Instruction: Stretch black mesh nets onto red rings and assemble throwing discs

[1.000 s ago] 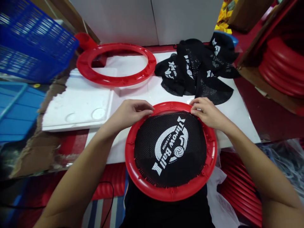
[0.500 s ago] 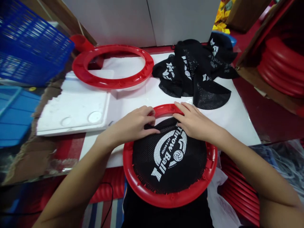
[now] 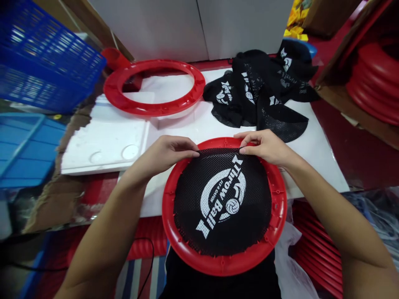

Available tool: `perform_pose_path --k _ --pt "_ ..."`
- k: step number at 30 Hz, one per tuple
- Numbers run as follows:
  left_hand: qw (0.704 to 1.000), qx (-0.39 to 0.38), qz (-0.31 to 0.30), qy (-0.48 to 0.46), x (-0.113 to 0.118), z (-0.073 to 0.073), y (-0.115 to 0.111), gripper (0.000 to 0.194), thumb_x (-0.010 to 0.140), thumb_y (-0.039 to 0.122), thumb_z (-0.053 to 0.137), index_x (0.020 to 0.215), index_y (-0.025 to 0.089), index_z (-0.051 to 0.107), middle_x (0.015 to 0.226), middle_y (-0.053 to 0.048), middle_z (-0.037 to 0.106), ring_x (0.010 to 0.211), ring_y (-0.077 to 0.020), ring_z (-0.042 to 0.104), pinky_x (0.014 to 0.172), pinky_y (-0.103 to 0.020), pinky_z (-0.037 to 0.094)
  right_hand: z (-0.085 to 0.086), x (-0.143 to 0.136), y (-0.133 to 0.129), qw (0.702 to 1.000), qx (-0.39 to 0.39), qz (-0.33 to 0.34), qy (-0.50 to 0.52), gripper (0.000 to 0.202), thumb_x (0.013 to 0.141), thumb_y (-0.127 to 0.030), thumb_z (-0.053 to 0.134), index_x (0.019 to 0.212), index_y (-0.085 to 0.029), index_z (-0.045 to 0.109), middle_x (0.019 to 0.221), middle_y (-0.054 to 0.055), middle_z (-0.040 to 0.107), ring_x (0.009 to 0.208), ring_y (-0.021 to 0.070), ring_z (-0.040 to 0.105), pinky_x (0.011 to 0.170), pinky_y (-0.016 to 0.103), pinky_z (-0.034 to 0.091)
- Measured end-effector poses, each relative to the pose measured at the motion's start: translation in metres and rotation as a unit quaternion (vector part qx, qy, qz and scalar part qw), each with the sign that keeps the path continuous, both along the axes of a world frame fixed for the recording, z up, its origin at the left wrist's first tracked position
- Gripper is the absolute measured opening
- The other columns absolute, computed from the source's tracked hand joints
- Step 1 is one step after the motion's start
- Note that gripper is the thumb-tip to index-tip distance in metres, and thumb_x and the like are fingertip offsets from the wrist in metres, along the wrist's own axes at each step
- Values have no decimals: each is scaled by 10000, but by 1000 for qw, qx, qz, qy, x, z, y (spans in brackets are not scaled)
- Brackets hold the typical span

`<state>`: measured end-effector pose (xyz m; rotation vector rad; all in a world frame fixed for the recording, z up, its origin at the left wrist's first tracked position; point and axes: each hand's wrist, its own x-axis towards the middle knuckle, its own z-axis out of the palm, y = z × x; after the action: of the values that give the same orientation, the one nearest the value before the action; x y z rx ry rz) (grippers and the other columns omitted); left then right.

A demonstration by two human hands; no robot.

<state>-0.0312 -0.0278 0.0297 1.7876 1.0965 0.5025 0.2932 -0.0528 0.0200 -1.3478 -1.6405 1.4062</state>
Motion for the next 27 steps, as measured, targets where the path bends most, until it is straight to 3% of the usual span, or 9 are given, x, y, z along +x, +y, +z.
perform_pose_path --k 8,13,18,22,27 --pt "999 35 27 -12 1 -2 1 187 861 358 792 857 171 786 848 -56 791 795 -185 695 762 -310 544 4 1 8 994 74 30 -78 199 907 -388 729 834 -213 788 1346 78 765 1130 301 737 1006 488 573" --pt "999 16 32 -27 1 -2 5 203 846 359 802 870 159 783 858 -67 794 795 -187 707 754 -309 561 0 3 11 974 155 73 -148 185 958 -321 661 843 -232 776 1329 40 770 1154 286 730 1027 469 573" --pt "997 66 40 18 6 -1 -1 136 887 294 747 902 171 804 903 -59 816 821 -191 725 795 -316 559 0 -9 -3 915 283 80 -275 292 1005 -151 494 920 -193 771 1329 123 751 1223 317 701 1114 521 549" --pt "987 130 58 72 9 1 -10 122 911 237 706 925 199 821 918 -38 828 839 -197 739 818 -324 555 6 -20 -25 863 355 83 -351 284 1006 -116 492 1067 -155 766 1487 189 649 1325 378 620 1095 595 546" --pt "968 223 21 112 6 2 -11 182 953 206 641 969 230 821 917 -33 813 897 -226 694 894 -388 547 2 -39 -36 844 363 125 -374 312 1020 -156 529 1256 -172 733 1616 201 526 1463 405 481 1143 638 486"
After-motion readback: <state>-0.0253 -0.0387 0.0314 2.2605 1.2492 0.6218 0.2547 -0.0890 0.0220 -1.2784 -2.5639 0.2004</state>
